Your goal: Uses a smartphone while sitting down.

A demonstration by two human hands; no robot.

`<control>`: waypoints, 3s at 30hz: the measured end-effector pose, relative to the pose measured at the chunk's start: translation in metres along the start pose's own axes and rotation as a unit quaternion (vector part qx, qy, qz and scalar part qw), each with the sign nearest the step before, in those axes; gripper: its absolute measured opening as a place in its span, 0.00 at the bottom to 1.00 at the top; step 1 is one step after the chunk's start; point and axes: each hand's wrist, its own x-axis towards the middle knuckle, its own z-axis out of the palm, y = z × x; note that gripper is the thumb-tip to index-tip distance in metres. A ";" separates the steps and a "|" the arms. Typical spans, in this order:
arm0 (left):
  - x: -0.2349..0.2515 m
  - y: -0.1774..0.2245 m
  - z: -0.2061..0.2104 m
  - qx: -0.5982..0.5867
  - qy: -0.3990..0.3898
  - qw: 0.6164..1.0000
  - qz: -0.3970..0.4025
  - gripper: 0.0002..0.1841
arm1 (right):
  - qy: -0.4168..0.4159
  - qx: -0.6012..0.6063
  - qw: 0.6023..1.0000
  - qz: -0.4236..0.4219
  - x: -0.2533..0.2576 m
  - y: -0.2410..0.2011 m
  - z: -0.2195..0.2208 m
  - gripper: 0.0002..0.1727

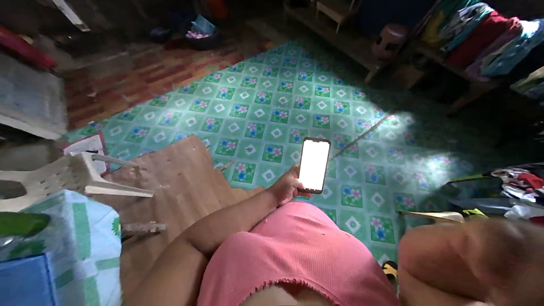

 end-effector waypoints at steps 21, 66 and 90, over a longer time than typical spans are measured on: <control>-0.008 0.000 -0.005 -0.004 0.028 1.000 -0.007 0.37 | 0.266 0.224 0.833 0.430 -0.112 0.247 0.003 0.43; 0.012 -0.002 0.000 -0.007 0.009 0.999 -0.041 0.24 | 0.299 0.190 0.834 0.423 -0.125 0.246 0.003 0.47; 0.013 0.001 -0.001 -0.010 0.012 0.999 -0.042 0.24 | 0.304 0.183 0.834 0.422 -0.121 0.245 0.004 0.46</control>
